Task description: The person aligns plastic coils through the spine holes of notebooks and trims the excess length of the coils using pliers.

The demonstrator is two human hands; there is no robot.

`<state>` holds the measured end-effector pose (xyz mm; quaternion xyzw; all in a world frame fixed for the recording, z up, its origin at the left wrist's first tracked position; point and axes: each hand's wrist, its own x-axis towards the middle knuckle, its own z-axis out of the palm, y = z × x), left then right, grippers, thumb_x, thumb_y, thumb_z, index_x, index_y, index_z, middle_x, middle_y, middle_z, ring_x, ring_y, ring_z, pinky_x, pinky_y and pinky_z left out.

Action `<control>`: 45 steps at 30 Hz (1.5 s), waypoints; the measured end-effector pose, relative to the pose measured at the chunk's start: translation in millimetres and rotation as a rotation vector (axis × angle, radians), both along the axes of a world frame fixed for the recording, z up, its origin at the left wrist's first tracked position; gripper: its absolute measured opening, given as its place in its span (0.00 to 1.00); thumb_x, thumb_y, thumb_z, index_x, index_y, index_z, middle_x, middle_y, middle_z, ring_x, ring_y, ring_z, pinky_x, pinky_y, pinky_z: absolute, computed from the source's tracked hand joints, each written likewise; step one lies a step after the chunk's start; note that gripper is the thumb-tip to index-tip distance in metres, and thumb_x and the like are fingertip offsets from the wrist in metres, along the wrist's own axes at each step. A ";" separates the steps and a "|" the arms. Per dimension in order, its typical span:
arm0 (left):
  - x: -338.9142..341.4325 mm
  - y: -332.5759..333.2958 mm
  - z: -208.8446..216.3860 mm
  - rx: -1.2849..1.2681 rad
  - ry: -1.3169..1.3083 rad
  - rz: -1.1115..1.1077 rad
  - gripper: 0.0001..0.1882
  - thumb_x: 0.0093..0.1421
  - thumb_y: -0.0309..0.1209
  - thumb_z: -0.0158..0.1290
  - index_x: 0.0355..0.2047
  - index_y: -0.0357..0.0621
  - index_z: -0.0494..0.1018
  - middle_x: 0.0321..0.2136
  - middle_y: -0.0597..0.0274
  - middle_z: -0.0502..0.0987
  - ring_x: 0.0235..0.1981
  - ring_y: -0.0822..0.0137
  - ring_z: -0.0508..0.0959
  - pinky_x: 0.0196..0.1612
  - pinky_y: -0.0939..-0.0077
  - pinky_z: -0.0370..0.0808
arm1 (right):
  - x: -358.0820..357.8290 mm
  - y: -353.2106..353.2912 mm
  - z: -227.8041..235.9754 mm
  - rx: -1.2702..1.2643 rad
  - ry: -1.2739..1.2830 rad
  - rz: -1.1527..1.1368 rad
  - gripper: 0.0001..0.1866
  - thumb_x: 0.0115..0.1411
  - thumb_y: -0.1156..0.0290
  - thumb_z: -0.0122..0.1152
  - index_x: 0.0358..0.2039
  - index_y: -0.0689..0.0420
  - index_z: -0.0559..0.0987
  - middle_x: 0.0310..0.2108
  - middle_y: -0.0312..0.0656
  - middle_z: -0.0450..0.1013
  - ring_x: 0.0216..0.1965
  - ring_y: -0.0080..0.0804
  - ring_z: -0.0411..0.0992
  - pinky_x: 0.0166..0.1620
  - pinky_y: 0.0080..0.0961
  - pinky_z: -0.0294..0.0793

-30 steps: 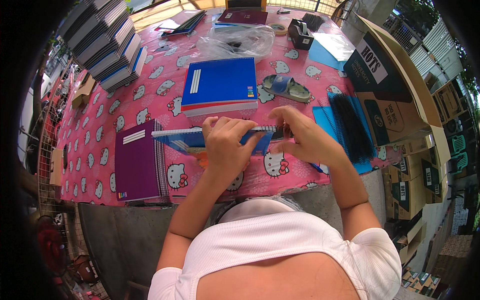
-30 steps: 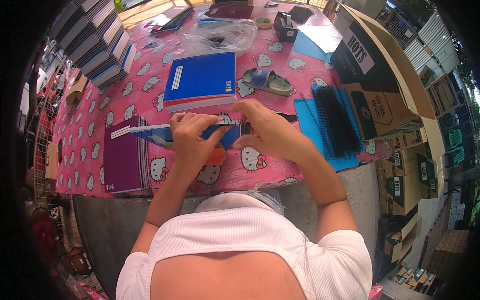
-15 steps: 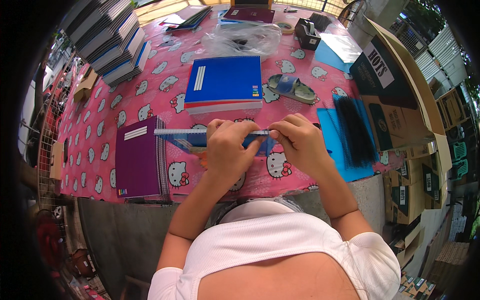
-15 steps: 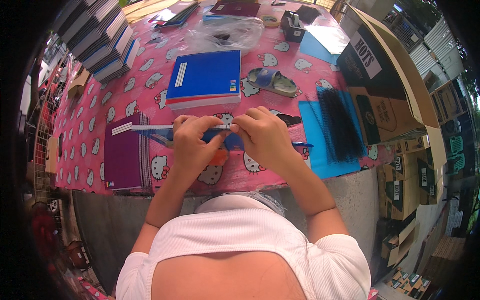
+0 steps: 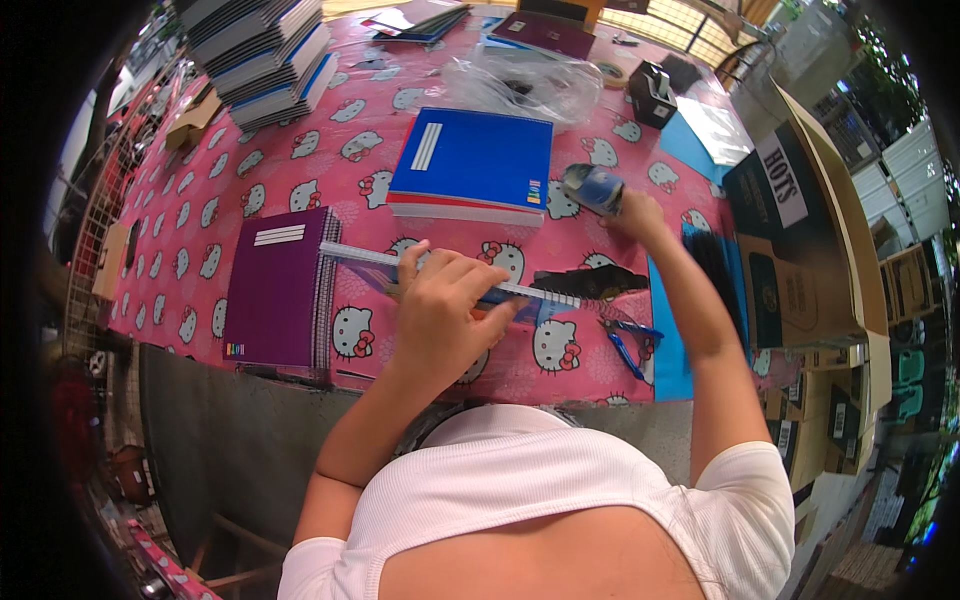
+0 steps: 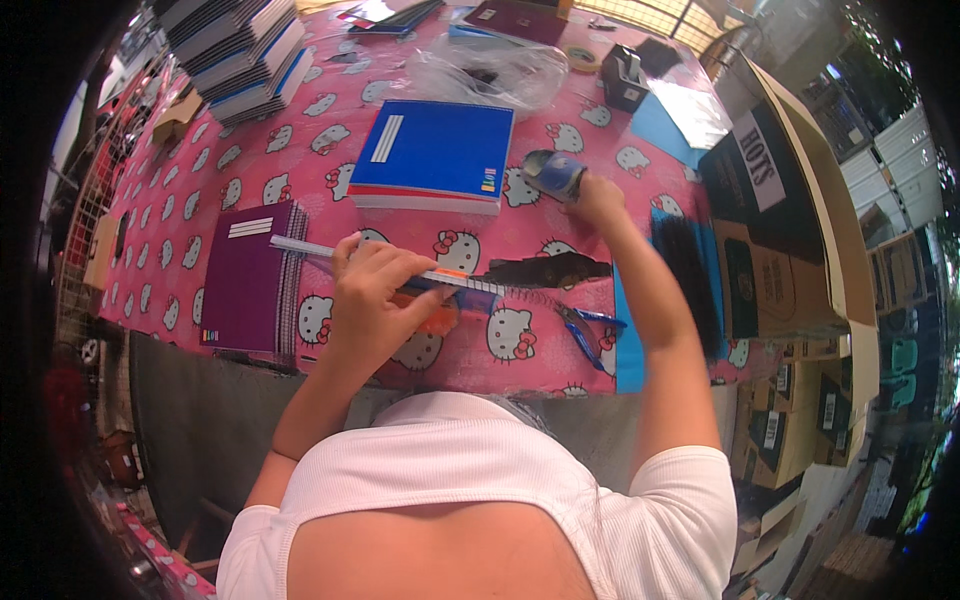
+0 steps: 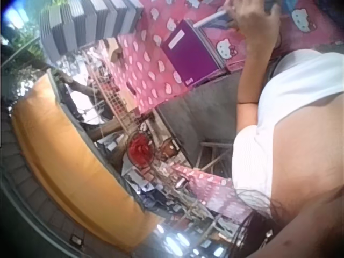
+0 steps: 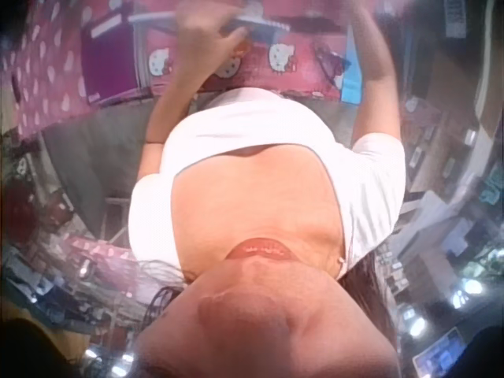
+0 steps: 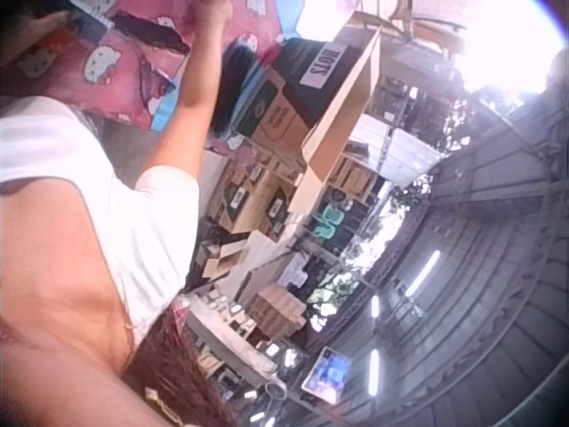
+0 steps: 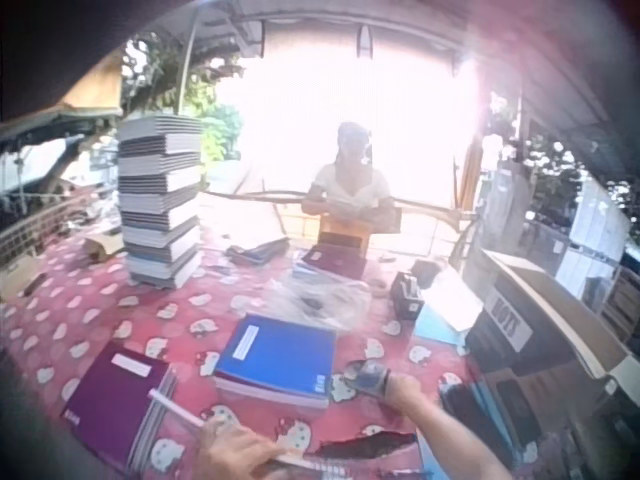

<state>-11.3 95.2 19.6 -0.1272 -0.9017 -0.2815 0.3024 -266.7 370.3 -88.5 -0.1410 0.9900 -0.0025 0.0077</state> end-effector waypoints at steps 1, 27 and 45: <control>-0.3 -3.8 -3.1 0.020 -0.038 -0.046 0.14 0.43 0.34 0.66 0.31 0.46 0.78 0.27 0.63 0.79 0.33 0.62 0.76 0.55 0.57 0.61 | -2.6 -6.6 -12.4 -0.003 0.004 0.021 0.27 0.46 0.53 0.68 0.40 0.60 0.75 0.38 0.53 0.77 0.40 0.50 0.76 0.43 0.42 0.75; 5.5 -22.7 1.1 0.202 -0.083 -0.026 0.25 0.41 0.35 0.68 0.41 0.47 0.75 0.30 0.65 0.79 0.41 0.65 0.76 0.60 0.56 0.59 | 123.9 -69.9 56.1 -0.971 -0.475 0.564 0.24 0.50 0.80 0.59 0.50 0.61 0.73 0.39 0.44 0.77 0.38 0.27 0.76 0.41 0.22 0.74; 8.9 -56.4 -5.8 0.083 -0.255 0.232 0.20 0.41 0.46 0.67 0.33 0.51 0.80 0.42 0.71 0.77 0.57 0.61 0.66 0.58 0.22 0.40 | 114.9 -116.6 72.2 -0.973 -0.479 0.534 0.29 0.37 0.86 0.63 0.45 0.60 0.75 0.37 0.38 0.76 0.39 0.28 0.74 0.43 0.22 0.73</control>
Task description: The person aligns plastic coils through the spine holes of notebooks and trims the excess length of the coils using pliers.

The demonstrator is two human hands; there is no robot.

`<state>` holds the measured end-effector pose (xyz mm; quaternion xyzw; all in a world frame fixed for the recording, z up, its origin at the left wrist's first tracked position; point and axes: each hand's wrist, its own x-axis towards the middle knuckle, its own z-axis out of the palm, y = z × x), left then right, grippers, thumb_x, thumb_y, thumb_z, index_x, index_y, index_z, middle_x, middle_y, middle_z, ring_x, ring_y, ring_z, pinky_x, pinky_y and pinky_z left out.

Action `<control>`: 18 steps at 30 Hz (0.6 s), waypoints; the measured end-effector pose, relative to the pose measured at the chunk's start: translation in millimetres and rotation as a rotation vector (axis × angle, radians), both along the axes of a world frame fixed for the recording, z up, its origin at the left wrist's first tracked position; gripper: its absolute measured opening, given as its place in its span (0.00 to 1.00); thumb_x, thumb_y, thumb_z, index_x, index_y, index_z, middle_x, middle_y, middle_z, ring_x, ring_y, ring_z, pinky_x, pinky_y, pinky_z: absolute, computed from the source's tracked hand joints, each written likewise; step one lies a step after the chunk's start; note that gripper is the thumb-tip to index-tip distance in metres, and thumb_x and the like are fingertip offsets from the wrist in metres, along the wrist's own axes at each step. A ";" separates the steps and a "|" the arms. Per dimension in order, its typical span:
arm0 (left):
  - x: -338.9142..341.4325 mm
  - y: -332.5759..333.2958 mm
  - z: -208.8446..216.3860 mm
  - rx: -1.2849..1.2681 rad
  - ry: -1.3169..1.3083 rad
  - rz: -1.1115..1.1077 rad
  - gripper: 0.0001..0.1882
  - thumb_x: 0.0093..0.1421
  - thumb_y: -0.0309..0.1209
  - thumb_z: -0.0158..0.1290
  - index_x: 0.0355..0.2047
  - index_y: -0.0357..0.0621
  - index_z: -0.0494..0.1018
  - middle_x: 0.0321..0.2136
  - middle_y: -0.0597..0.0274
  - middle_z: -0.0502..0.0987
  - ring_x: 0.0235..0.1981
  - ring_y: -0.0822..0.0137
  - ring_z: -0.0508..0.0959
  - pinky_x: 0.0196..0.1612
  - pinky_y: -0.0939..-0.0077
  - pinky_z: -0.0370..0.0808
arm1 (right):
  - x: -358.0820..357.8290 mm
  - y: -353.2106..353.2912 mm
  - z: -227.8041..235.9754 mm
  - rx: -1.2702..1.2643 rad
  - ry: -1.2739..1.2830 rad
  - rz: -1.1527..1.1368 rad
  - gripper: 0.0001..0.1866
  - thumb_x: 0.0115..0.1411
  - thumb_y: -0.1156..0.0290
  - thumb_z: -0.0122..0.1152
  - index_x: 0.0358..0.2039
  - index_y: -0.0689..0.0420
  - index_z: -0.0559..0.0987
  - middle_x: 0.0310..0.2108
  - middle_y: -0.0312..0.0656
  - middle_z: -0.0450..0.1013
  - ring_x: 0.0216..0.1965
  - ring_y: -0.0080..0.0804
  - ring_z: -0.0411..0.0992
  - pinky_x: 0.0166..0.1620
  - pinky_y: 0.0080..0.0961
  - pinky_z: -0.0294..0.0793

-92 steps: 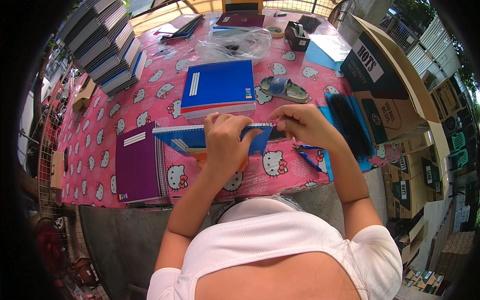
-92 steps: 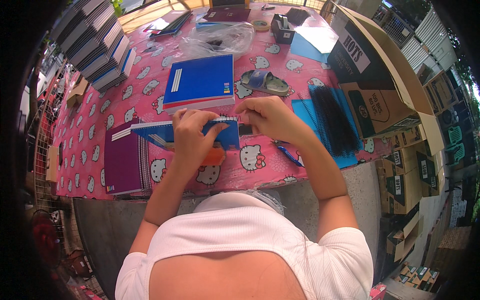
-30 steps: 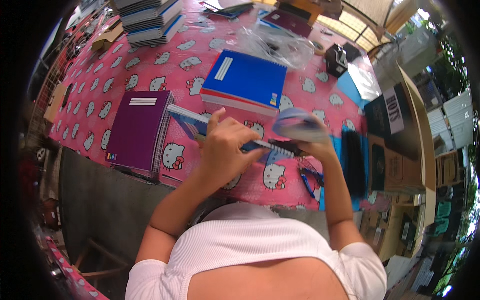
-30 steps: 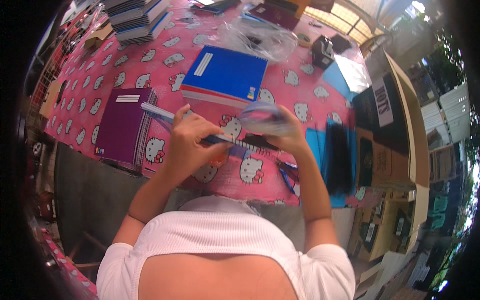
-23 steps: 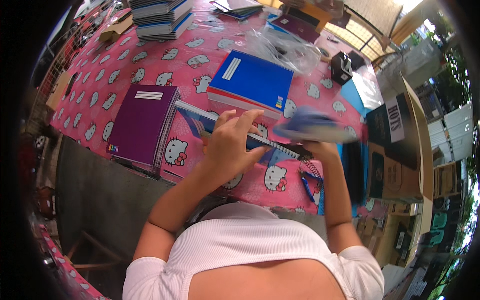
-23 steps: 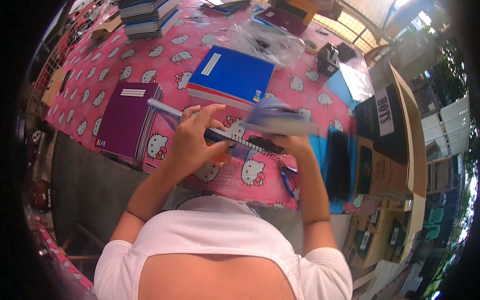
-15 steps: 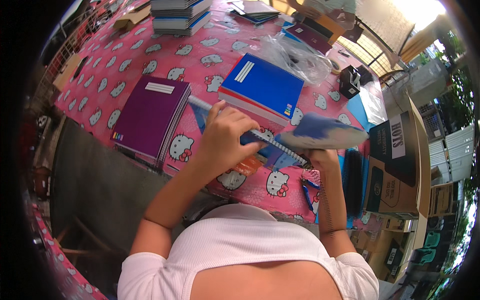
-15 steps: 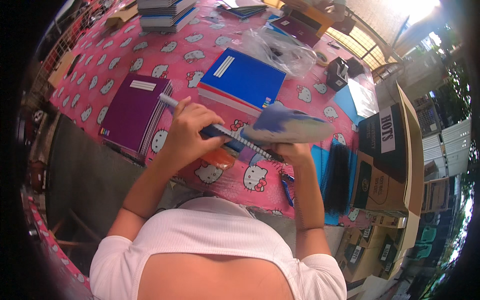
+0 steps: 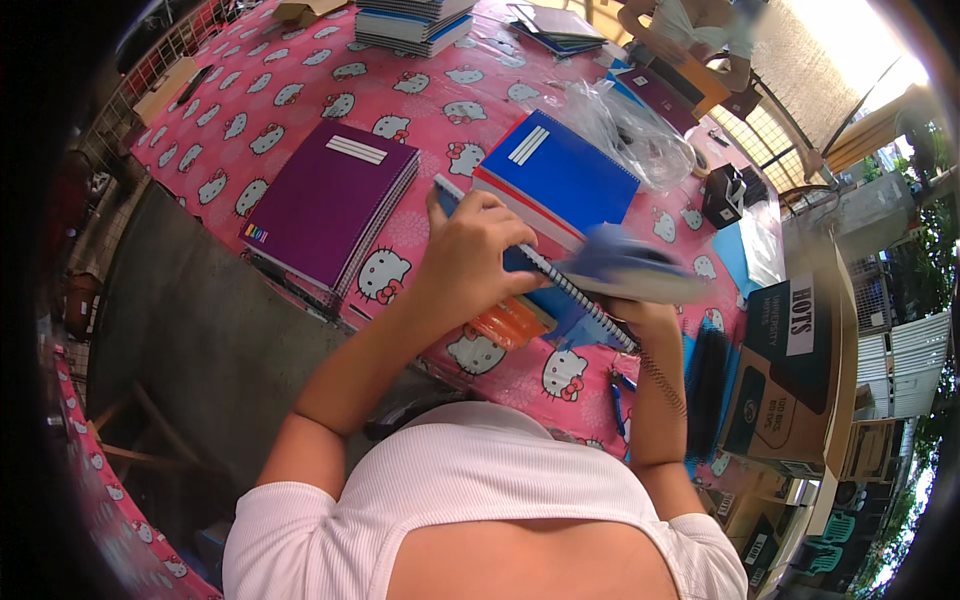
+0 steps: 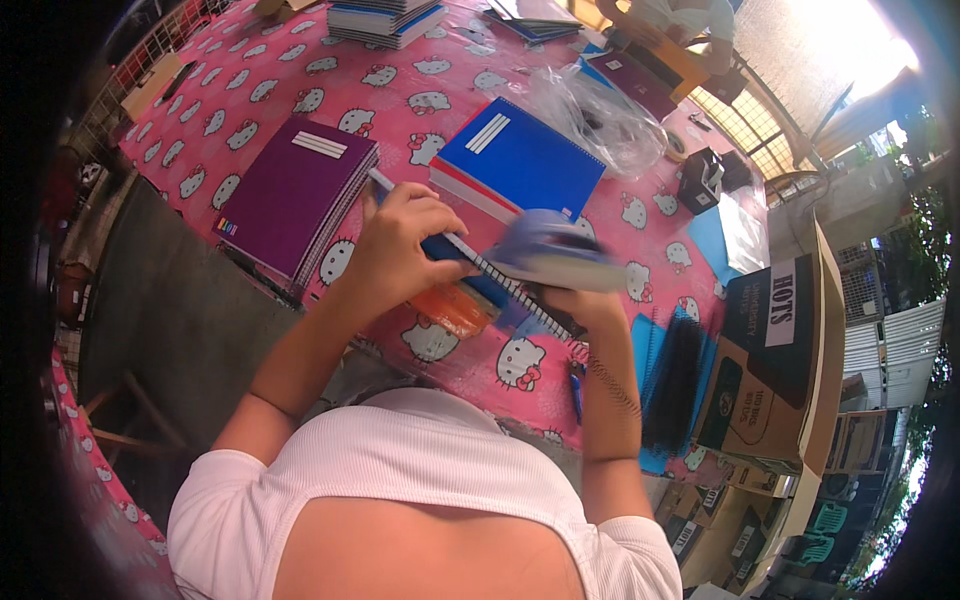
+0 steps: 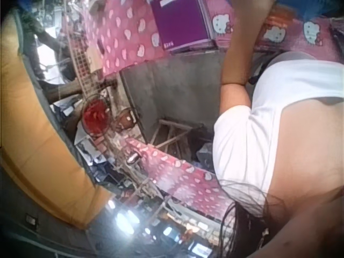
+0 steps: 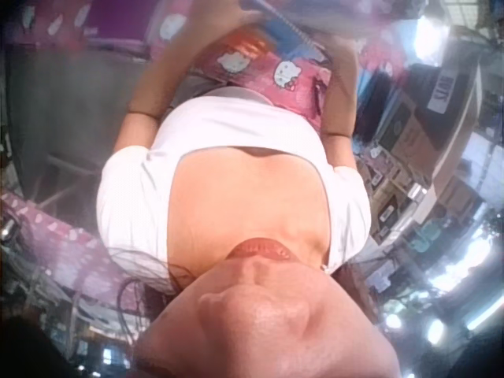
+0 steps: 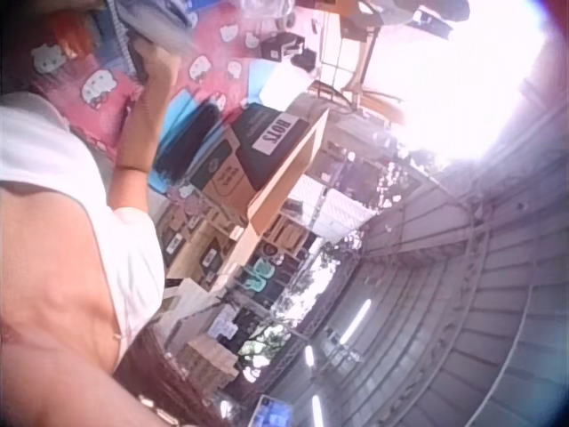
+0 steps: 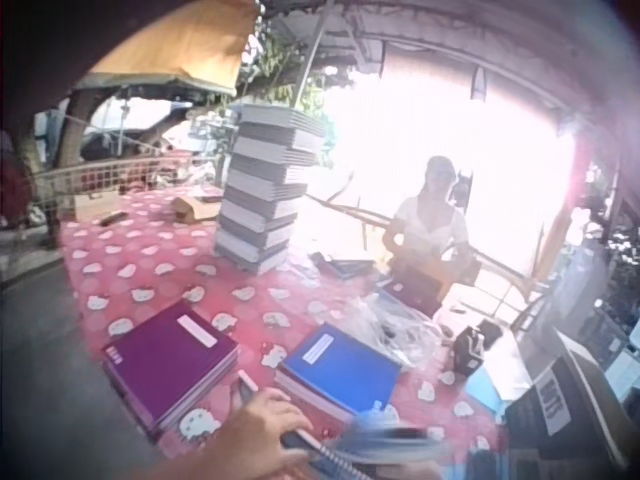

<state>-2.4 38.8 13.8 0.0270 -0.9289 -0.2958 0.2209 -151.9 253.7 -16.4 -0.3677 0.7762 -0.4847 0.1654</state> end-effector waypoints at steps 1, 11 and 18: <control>0.3 -1.3 1.2 0.047 -0.068 -0.033 0.22 0.41 0.47 0.67 0.34 0.50 0.80 0.44 0.70 0.77 0.58 0.61 0.66 0.59 0.22 0.41 | 3.7 -0.9 -4.7 0.023 -0.005 0.023 0.30 0.36 0.87 0.61 0.46 0.60 0.74 0.37 0.38 0.75 0.40 0.28 0.74 0.42 0.22 0.73; -1.6 -23.2 -10.8 0.082 0.326 0.091 0.29 0.29 0.43 0.74 0.29 0.42 0.75 0.67 0.37 0.40 0.63 0.33 0.50 0.60 0.38 0.54 | 10.5 -33.1 20.1 -0.146 -0.281 0.132 0.32 0.42 0.73 0.72 0.50 0.62 0.71 0.41 0.42 0.74 0.40 0.30 0.73 0.43 0.26 0.74; -0.3 -30.0 -17.6 0.185 0.295 0.117 0.27 0.28 0.39 0.74 0.27 0.41 0.75 0.67 0.36 0.39 0.61 0.34 0.53 0.59 0.45 0.61 | -12.7 -48.1 20.0 0.058 0.119 0.143 0.28 0.43 0.81 0.63 0.49 0.64 0.73 0.44 0.44 0.75 0.48 0.36 0.73 0.52 0.32 0.71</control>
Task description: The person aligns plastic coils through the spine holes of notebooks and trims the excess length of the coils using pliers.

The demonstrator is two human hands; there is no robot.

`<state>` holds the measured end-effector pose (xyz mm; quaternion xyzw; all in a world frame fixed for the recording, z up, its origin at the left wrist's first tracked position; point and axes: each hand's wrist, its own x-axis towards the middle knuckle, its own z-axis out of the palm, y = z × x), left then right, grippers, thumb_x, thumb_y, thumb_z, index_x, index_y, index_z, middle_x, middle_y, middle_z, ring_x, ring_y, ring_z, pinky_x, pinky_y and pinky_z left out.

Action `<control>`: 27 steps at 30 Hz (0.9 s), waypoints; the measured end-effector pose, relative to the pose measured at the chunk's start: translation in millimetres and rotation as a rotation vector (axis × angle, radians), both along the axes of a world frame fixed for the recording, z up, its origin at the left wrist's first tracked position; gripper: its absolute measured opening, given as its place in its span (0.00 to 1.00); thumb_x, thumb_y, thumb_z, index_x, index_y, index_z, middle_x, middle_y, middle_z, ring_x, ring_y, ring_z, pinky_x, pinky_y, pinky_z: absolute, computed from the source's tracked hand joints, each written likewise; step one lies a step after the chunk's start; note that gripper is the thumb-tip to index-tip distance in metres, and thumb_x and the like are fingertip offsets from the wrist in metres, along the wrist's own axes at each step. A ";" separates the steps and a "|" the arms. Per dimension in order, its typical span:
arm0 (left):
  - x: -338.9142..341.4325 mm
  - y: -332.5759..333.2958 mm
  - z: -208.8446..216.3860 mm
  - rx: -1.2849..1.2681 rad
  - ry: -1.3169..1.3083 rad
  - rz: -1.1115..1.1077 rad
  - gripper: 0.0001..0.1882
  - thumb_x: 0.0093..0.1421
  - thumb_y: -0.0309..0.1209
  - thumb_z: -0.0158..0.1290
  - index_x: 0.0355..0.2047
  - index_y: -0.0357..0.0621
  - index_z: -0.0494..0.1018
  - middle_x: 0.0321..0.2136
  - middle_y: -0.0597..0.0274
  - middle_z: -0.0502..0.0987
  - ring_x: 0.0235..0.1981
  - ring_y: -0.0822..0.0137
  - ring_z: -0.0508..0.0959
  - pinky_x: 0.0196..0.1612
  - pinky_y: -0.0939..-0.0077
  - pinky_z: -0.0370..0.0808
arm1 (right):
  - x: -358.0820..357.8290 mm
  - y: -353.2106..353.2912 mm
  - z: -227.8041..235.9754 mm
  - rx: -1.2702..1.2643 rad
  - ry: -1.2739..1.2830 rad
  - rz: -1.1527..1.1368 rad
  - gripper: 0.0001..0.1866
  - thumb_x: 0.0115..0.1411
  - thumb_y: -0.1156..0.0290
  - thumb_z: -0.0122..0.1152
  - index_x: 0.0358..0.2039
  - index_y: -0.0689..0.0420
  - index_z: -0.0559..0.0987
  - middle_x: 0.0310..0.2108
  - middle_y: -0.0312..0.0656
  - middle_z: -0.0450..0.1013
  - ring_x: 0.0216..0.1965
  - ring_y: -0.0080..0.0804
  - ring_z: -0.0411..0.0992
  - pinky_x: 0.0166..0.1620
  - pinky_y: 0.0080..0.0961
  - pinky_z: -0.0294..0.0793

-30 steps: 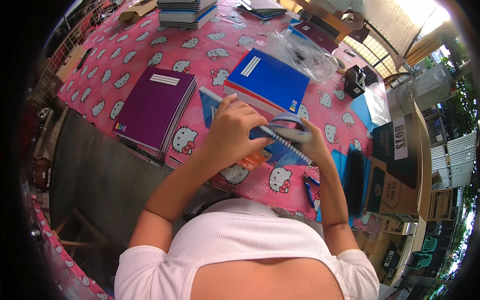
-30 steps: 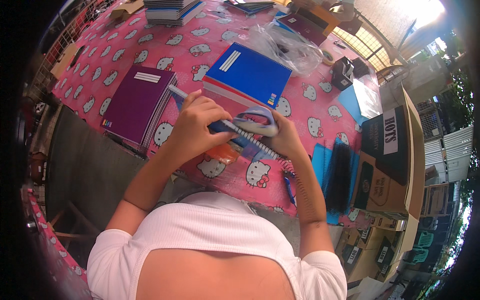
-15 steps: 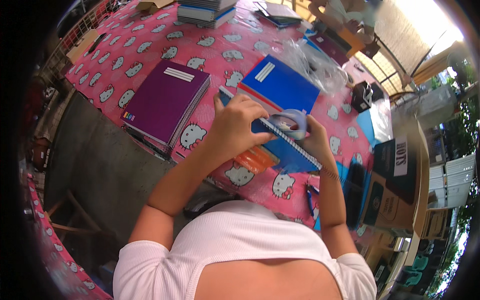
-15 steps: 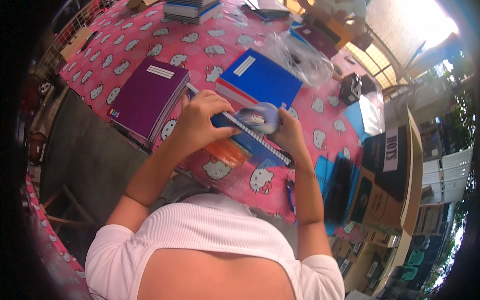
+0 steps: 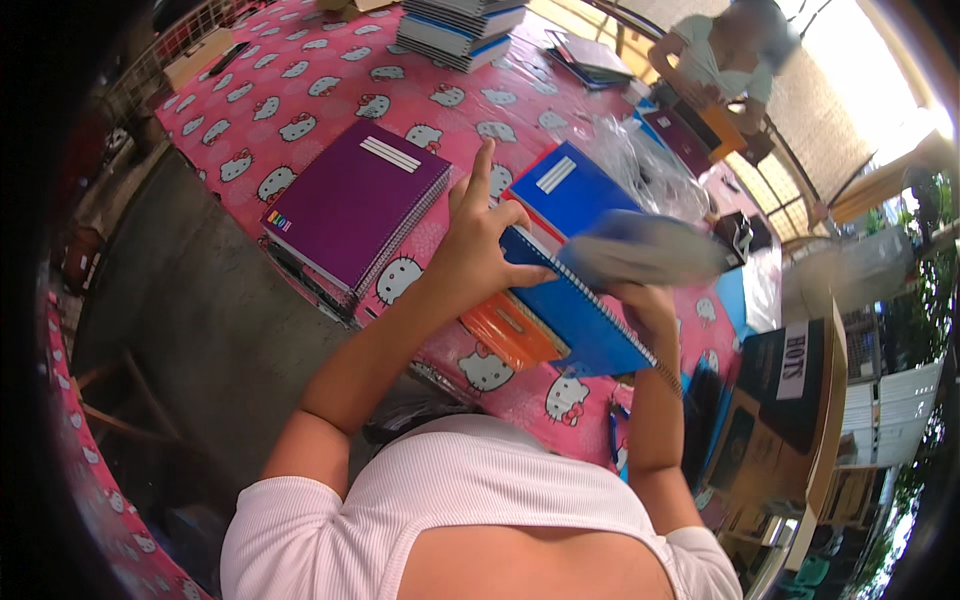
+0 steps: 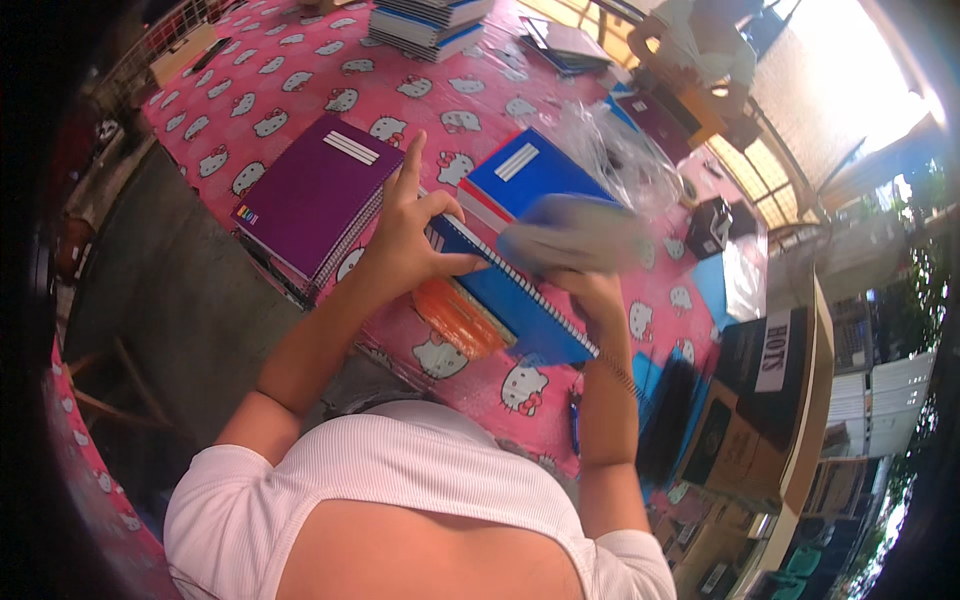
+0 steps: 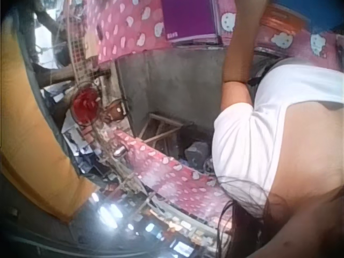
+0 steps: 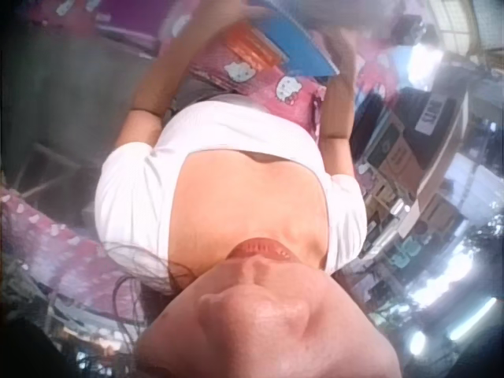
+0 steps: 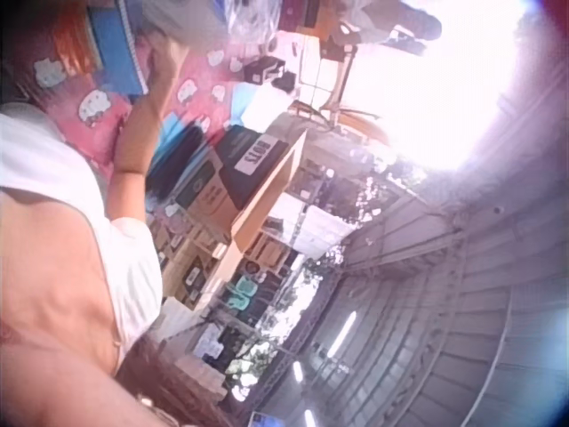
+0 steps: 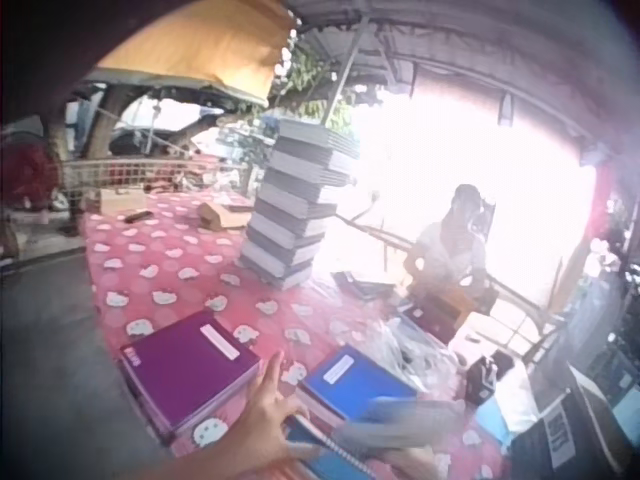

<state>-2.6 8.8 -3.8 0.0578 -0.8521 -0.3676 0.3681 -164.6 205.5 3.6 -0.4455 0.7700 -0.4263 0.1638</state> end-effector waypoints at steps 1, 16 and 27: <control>0.3 -2.3 0.0 0.027 -0.023 0.019 0.27 0.29 0.39 0.74 0.28 0.41 0.75 0.66 0.34 0.42 0.60 0.34 0.57 0.58 0.47 0.62 | 3.7 -4.2 4.7 -0.153 -0.182 0.165 0.28 0.42 0.83 0.62 0.49 0.64 0.74 0.44 0.44 0.76 0.49 0.35 0.73 0.52 0.30 0.71; 6.6 -20.2 8.8 0.457 -0.215 -0.073 0.23 0.39 0.33 0.71 0.35 0.43 0.73 0.29 0.57 0.78 0.28 0.70 0.79 0.30 0.75 0.75 | 3.4 -38.1 11.0 -0.144 -0.377 0.065 0.25 0.39 0.80 0.65 0.42 0.61 0.76 0.38 0.43 0.77 0.41 0.33 0.75 0.43 0.29 0.73; 6.1 -26.9 -2.9 0.658 0.005 -0.157 0.18 0.47 0.22 0.65 0.39 0.44 0.75 0.31 0.62 0.79 0.32 0.74 0.78 0.36 0.77 0.75 | -20.4 -58.4 -5.7 -0.142 -0.063 0.175 0.26 0.37 0.85 0.62 0.43 0.59 0.79 0.43 0.39 0.77 0.47 0.32 0.73 0.51 0.27 0.70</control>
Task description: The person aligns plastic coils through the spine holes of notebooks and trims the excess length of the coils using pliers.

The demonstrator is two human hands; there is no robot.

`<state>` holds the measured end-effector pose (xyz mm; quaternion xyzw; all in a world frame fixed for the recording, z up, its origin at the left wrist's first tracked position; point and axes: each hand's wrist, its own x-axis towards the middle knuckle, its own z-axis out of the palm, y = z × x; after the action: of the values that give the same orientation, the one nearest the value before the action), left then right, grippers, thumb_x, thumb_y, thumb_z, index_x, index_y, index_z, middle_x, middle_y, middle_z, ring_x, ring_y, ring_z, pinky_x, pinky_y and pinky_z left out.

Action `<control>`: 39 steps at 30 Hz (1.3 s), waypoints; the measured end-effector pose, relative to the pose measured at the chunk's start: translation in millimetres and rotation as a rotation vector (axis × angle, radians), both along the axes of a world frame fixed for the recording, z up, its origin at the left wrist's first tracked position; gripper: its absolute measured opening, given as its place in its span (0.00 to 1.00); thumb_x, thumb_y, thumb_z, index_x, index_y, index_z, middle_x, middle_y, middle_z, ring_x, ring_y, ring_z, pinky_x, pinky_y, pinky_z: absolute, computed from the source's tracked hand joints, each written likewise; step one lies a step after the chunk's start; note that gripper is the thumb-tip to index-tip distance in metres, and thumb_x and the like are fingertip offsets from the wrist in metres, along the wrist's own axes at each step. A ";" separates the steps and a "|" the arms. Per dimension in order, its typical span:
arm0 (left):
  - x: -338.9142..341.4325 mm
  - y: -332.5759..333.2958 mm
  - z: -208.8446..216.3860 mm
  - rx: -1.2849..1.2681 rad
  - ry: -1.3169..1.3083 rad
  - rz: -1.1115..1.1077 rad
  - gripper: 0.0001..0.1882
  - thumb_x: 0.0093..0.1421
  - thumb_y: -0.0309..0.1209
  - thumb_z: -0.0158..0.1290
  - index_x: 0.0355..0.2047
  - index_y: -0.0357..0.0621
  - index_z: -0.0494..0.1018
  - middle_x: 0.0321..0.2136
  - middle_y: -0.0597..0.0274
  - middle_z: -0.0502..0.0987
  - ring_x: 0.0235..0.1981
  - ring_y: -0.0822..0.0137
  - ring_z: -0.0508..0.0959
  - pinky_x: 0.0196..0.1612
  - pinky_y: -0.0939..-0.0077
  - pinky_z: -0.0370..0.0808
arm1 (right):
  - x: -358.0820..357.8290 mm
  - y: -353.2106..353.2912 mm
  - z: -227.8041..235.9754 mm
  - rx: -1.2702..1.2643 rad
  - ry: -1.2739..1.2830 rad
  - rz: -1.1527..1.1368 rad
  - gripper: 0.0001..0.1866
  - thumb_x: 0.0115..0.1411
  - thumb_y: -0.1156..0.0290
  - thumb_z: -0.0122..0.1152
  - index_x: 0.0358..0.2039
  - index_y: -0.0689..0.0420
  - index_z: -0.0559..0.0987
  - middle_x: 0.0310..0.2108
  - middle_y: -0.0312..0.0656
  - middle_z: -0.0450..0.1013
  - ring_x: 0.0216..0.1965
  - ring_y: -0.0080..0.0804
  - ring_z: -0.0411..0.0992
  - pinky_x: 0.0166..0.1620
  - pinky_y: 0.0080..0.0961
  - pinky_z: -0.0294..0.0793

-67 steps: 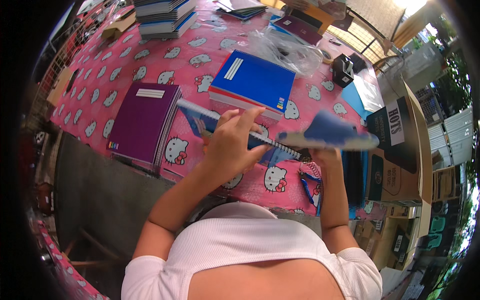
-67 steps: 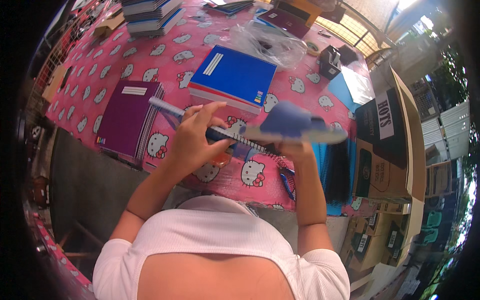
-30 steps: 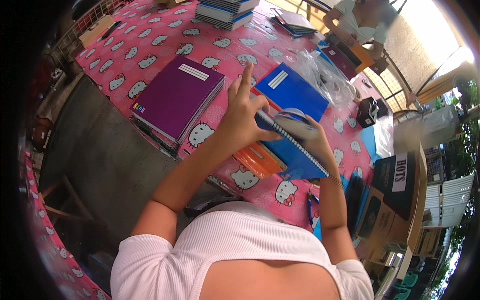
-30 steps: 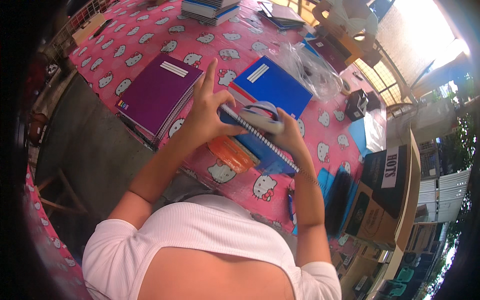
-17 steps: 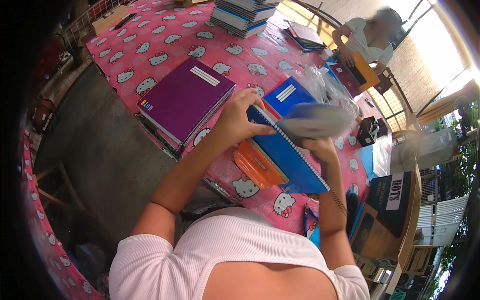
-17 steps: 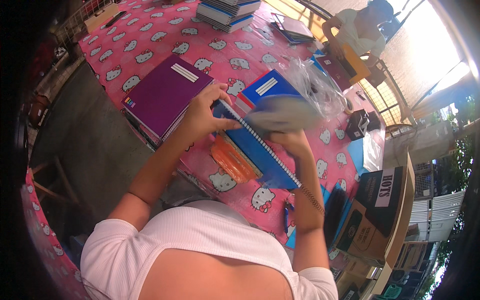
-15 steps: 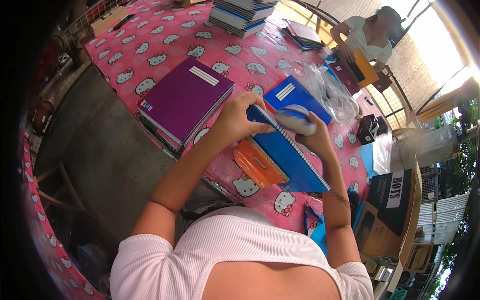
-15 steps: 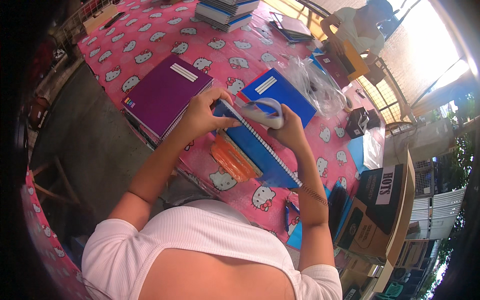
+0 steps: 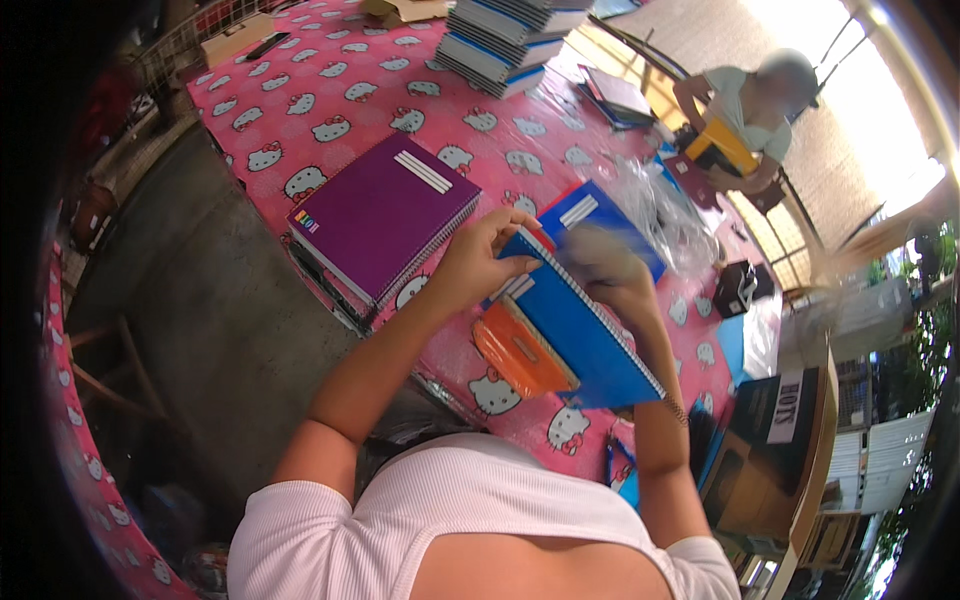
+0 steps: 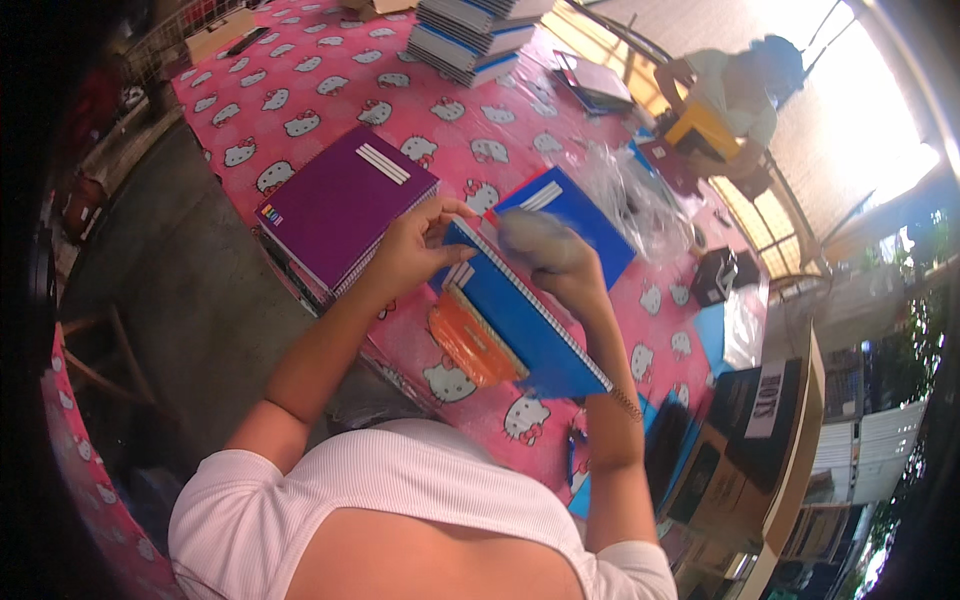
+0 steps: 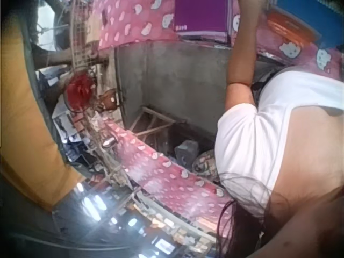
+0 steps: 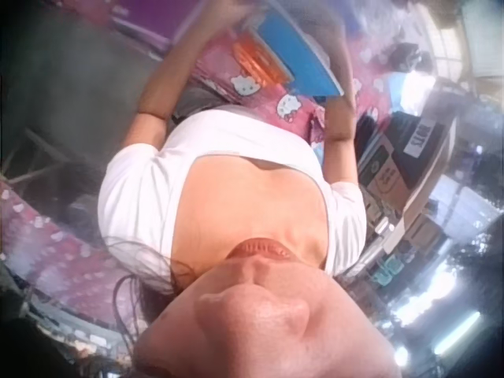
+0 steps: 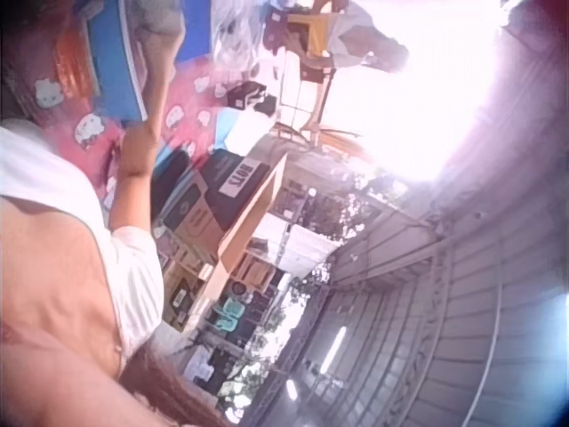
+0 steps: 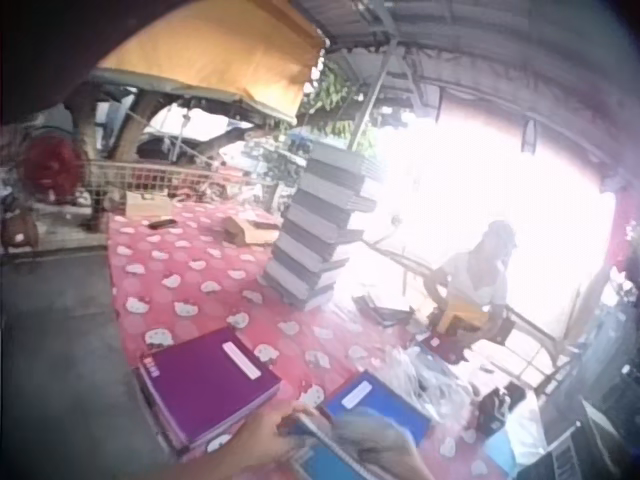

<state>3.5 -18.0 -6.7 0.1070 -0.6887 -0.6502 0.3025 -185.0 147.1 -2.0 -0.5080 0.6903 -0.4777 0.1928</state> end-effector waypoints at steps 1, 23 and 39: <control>2.7 0.4 -1.2 0.046 0.037 0.016 0.17 0.49 0.21 0.63 0.40 0.44 0.75 0.31 0.64 0.79 0.33 0.75 0.78 0.37 0.77 0.76 | 5.4 -2.9 8.6 0.001 0.003 0.011 0.26 0.37 0.85 0.62 0.43 0.59 0.79 0.43 0.39 0.77 0.47 0.32 0.73 0.51 0.27 0.70; -30.5 -32.7 -28.3 0.430 0.057 -0.312 0.10 0.56 0.27 0.61 0.38 0.40 0.76 0.36 0.62 0.80 0.40 0.74 0.77 0.45 0.80 0.74 | 4.1 217.9 -120.9 0.593 0.785 -1.089 0.34 0.45 0.57 0.71 0.51 0.61 0.72 0.55 0.55 0.65 0.54 0.54 0.66 0.54 0.41 0.67; -28.4 57.4 29.5 -0.150 0.341 -0.214 0.11 0.50 0.22 0.65 0.33 0.37 0.76 0.35 0.55 0.80 0.38 0.69 0.80 0.42 0.76 0.77 | 210.7 129.8 48.4 0.044 0.337 -0.868 0.22 0.49 0.70 0.70 0.43 0.63 0.74 0.36 0.50 0.72 0.36 0.46 0.73 0.38 0.34 0.73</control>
<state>-25.0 39.4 22.8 -0.1010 -0.6816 -0.6341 0.3509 25.7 277.0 46.3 -0.2384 0.8706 -0.4106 -0.1290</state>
